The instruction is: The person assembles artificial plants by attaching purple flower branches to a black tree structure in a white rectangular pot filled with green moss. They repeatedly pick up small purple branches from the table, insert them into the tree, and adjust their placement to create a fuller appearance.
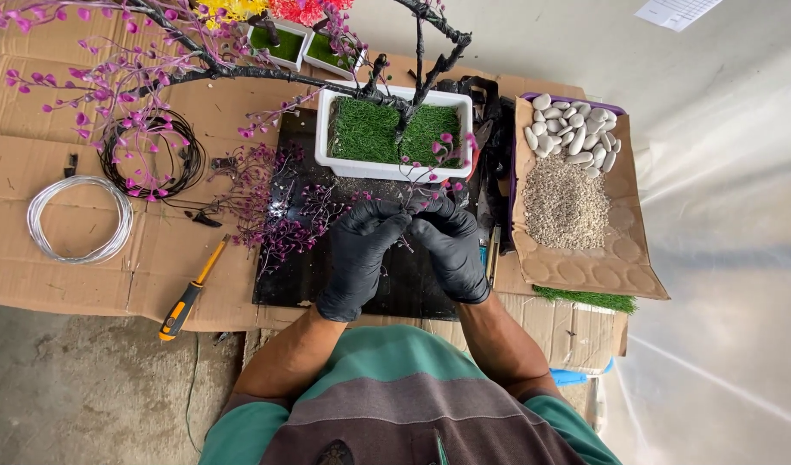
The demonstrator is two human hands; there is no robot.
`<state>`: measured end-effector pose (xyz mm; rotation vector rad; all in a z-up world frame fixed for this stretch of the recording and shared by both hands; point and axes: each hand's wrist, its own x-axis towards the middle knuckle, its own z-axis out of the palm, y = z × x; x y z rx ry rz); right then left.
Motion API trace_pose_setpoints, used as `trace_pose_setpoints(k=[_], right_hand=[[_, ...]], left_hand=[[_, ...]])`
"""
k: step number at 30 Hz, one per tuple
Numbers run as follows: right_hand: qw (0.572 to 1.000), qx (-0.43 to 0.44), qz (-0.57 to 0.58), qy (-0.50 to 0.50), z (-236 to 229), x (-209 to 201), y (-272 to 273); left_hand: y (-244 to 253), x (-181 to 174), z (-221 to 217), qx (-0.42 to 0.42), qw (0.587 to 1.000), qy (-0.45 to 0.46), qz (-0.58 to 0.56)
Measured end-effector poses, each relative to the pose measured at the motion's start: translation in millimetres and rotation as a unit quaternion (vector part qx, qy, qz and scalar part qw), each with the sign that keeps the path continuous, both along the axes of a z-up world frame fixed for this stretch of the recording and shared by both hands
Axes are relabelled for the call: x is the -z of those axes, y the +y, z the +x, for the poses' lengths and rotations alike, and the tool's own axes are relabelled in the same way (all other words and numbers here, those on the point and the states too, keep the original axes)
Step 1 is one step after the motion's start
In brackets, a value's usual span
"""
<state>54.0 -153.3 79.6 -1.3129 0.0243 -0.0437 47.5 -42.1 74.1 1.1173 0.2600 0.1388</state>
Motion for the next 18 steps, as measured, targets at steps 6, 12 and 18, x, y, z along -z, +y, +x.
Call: trace_pose_setpoints(k=[6,12,18], right_hand=[[0.995,0.039,-0.085,-0.023,6,50,-21],[0.978,0.063,-0.186,-0.076,9,13,-27],[0.983,-0.030,-0.172,-0.061,21,-32,-25]], left_hand=[[-2,35,-1,0.048,0.999,-0.009,0.019],[15,5,0,0.040,0.994,-0.077,0.071],[11,-12,9,0.064,0.991,-0.116,0.031]])
